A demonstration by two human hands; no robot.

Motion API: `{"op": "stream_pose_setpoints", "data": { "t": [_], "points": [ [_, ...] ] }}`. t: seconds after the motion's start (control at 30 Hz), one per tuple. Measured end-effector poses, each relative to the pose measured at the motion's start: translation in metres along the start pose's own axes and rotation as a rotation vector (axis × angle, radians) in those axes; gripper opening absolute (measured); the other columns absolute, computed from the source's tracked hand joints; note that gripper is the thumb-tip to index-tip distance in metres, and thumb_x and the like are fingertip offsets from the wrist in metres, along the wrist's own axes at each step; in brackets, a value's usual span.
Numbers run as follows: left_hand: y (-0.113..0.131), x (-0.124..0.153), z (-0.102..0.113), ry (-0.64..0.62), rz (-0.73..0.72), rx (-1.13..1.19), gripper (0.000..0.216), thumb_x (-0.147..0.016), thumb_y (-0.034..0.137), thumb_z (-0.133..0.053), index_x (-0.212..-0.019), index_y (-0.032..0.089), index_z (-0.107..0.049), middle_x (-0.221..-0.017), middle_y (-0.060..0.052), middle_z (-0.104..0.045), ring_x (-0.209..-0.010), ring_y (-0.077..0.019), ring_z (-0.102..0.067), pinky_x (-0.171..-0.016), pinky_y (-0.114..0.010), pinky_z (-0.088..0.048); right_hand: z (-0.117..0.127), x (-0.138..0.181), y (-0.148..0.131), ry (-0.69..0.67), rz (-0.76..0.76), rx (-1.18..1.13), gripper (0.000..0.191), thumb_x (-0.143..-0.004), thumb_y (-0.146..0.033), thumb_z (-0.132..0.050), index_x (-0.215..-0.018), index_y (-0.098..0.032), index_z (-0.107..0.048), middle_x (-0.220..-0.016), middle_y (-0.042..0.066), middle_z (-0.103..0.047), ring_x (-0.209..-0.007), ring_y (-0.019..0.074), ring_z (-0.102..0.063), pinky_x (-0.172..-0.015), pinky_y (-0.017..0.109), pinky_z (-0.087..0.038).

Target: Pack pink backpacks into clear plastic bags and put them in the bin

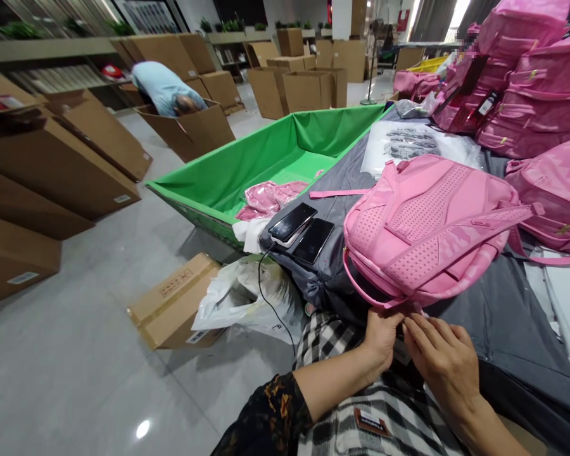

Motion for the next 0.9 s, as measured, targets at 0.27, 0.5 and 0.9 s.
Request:
{"op": "stream_pose_setpoints", "data": {
  "t": [0.27,0.5,0.9],
  "points": [
    [-0.013,-0.006,0.01,0.158,-0.098,-0.104,0.032,-0.054,0.024,-0.082,-0.085,0.016,-0.076,-0.084,-0.004,-0.074,-0.08,-0.0179,-0.063,-0.084,-0.034,-0.052,-0.022,0.003,0.013,0.175,-0.237,0.121,0.008,-0.097,-0.022,-0.062,-0.099,-0.014,-0.062,-0.083,0.009,-0.068,-0.078,0.0197,-0.06,-0.073,0.032,-0.041],
    [-0.002,0.014,0.012,0.123,-0.033,-0.119,0.03,-0.059,0.034,-0.085,-0.079,0.013,-0.078,-0.081,-0.006,-0.074,-0.076,-0.0172,-0.061,-0.078,-0.032,-0.051,-0.025,0.003,0.014,0.072,-0.086,0.13,0.012,-0.098,-0.014,-0.05,-0.094,-0.017,-0.061,-0.085,0.009,-0.065,-0.08,0.0211,-0.053,-0.072,0.033,-0.036],
    [0.018,0.026,-0.003,0.042,-0.066,-0.233,0.029,-0.066,0.042,-0.083,-0.072,0.014,-0.076,-0.068,-0.003,-0.069,-0.063,-0.0138,-0.057,-0.065,-0.027,-0.049,-0.021,-0.001,0.012,0.001,-0.13,0.129,0.014,-0.099,-0.017,-0.051,-0.09,-0.019,-0.061,-0.086,0.008,-0.067,-0.079,0.0217,-0.053,-0.071,0.034,-0.033]
  ]
}}
Point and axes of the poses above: each hand's wrist, its own x-axis away from the middle knuckle, its own z-axis out of the back of the hand, y = z × x, the point moved 4 cm from there along -x, towards the middle knuckle
